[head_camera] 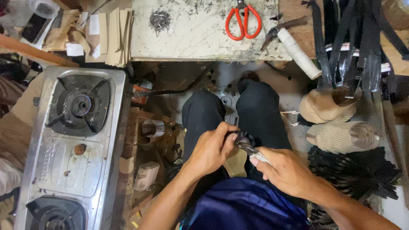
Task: The person sits on the floor holding a woven shoe with a cardboard sole on their lap and trims the sole edge with a hand trimming tool, rotating the shoe to work around the perimeter and pressing the sole with their fingers as they go.
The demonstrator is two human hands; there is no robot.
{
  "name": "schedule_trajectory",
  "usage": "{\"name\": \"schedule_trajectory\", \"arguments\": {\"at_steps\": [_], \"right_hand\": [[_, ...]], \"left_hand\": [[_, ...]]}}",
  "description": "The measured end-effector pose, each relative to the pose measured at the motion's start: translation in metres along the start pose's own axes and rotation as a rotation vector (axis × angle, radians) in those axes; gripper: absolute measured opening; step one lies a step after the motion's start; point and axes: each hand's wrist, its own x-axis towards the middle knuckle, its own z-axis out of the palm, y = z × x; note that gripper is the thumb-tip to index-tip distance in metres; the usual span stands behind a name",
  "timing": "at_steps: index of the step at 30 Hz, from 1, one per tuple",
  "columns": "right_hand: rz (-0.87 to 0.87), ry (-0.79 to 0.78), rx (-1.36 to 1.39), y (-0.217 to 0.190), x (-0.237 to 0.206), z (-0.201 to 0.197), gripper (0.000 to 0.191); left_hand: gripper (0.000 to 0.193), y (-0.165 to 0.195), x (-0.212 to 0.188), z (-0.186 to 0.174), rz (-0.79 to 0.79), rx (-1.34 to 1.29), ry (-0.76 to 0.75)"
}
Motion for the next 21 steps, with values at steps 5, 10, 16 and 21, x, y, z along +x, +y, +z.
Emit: {"name": "schedule_trajectory", "arguments": {"at_steps": [5, 10, 16, 21], "right_hand": [[-0.063, 0.035, 0.164, 0.012, -0.007, 0.014, 0.017], [-0.083, 0.239, -0.206, 0.034, 0.005, 0.039, 0.018], [-0.27, 0.27, -0.193, 0.001, -0.001, 0.013, 0.018], [-0.626, 0.421, 0.264, -0.016, -0.035, -0.005, 0.027]], "left_hand": [[0.033, -0.006, -0.008, 0.002, 0.056, 0.001, -0.021], [0.054, -0.006, -0.014, -0.005, -0.033, -0.101, -0.15], [0.052, -0.008, -0.009, -0.009, -0.126, -0.134, -0.108], [0.051, -0.01, -0.007, -0.009, -0.121, -0.126, -0.081]]}}
